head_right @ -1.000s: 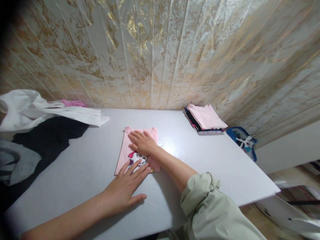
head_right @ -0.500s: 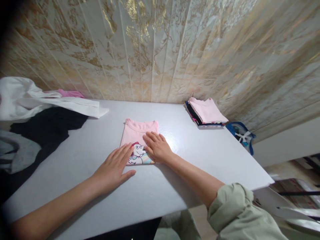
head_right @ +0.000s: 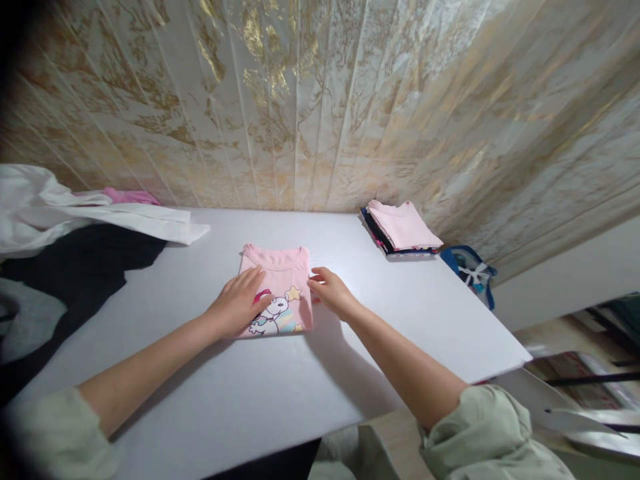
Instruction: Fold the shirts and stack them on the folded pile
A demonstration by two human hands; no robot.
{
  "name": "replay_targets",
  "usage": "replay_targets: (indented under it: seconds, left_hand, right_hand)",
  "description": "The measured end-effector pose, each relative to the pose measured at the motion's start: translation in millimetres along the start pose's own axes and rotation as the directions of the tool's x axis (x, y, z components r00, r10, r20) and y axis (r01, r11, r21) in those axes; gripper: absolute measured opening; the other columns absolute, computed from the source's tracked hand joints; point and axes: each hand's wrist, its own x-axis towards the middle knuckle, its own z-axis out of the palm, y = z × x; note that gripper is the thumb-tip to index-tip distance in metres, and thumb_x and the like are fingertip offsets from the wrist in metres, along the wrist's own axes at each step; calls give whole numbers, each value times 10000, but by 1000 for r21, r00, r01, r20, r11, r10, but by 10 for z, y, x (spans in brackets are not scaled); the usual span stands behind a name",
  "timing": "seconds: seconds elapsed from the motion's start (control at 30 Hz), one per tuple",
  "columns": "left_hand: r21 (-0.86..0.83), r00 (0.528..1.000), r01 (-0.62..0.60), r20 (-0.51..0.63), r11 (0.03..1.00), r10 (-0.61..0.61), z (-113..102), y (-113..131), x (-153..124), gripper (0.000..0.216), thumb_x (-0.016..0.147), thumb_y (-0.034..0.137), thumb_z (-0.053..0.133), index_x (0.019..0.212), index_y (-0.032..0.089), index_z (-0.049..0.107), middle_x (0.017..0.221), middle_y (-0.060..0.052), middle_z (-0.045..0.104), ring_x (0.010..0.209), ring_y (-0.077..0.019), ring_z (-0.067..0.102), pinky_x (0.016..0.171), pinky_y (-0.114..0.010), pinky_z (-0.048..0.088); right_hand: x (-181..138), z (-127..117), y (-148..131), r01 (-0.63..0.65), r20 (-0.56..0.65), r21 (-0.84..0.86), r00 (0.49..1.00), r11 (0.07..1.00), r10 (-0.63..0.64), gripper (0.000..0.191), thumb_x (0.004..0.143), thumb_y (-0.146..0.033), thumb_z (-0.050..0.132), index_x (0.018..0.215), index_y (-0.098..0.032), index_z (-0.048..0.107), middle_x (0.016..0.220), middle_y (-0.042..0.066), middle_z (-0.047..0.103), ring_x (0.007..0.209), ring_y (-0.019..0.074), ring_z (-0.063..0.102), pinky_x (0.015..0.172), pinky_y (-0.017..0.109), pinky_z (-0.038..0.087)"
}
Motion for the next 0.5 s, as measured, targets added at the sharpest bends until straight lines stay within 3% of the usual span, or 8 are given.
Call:
replay_targets:
  seconds: [0.1, 0.23, 0.3, 0.4, 0.5]
  left_hand:
    - [46, 999, 20, -27, 999, -19, 112, 23, -10, 644, 949, 529, 326, 1441, 117, 376, 1542, -148, 335, 1432, -272, 278, 1152, -464, 243]
    - [76, 998, 17, -55, 997, -13, 162, 2, -62, 634, 956, 518, 306, 1443, 119, 381, 1543, -146, 333, 1435, -266, 274, 1151, -456, 247]
    - [75, 998, 10, -67, 997, -6, 165, -8, -64, 639, 954, 525, 306, 1442, 120, 385, 1541, -145, 337, 1433, -270, 279, 1150, -457, 250]
    - [59, 996, 9, -91, 998, -4, 162, 1, -61, 629, 953, 526, 313, 1436, 132, 396, 1527, -151, 363, 1427, -276, 290, 1147, -467, 257]
    - [38, 996, 10, -94, 999, -7, 148, 28, -70, 618, 953, 517, 319, 1425, 130, 409, 1520, -167, 369, 1425, -282, 294, 1143, -476, 260]
  right_hand:
    - [24, 8, -81, -101, 39, 198, 995, 975, 95, 343, 825, -207, 594, 1160, -164, 532, 1140, 109, 611, 861, 161, 618, 603, 255, 549]
    - [40, -30, -135, -181, 102, 286, 982, 941, 158, 189, 832, -215, 623, 999, -160, 556, 887, 41, 624, 623, 93, 576, 562, 235, 537]
    - [73, -32, -138, -219, 146, 253, 972, 942, 187, 120, 842, -248, 631, 868, -161, 553, 719, -6, 592, 521, 70, 527, 521, 206, 503]
    - [147, 22, -124, -250, 198, 140, 955, 958, 220, 255, 854, -335, 636, 709, -168, 510, 514, -53, 486, 413, 50, 432, 406, 154, 360]
    - [219, 117, -102, -197, 194, 54, 964, 979, 183, 302, 820, -355, 664, 655, -183, 479, 422, -82, 406, 359, 48, 353, 361, 167, 240]
